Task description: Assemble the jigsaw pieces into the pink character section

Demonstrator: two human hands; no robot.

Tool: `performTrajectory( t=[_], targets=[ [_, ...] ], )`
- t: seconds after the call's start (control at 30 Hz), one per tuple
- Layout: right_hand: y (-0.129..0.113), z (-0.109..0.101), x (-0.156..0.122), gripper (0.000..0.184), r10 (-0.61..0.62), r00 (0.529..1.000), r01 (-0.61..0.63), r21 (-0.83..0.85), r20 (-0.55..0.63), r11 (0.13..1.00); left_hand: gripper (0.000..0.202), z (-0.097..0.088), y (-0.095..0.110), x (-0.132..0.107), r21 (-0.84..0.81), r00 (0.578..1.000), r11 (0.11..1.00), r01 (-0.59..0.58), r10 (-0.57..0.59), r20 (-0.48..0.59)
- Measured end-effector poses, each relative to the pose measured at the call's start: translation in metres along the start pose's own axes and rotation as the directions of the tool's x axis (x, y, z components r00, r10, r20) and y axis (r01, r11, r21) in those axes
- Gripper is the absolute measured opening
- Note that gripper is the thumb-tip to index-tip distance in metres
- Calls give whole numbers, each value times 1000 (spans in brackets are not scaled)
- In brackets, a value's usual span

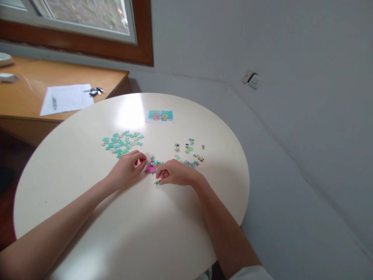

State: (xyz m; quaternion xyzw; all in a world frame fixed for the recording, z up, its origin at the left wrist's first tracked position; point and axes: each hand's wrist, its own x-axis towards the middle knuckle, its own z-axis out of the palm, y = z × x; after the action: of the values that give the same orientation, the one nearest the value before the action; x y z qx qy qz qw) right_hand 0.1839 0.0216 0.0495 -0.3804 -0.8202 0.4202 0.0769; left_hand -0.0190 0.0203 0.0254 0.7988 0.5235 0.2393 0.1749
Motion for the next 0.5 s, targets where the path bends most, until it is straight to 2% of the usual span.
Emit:
performTrajectory(
  t=[0.1,0.17,0.27,0.4,0.5],
  targets=[
    [-1,-4,-1,5,-8,998,10,30,-61,1000,18,-1,1,0,-30,999,999,-21,20,-34],
    [1,-7,-1,5,-13,986,23,61,-165,998,18,-1,0,0,-52,998,998,-33,29,-63],
    [9,-7,3,10,-3,937,56,142,-349,988,16,-2,-1,1,-77,995,996,-41,34,-92],
    [22,-4,11,19,120,861,68,347,-494,935,14,-3,-1,2,-108,988,991,-80,65,-137],
    [28,-3,16,24,221,820,80,489,-528,868,15,-4,2,2,-132,983,984,-119,98,-157]
  ],
)
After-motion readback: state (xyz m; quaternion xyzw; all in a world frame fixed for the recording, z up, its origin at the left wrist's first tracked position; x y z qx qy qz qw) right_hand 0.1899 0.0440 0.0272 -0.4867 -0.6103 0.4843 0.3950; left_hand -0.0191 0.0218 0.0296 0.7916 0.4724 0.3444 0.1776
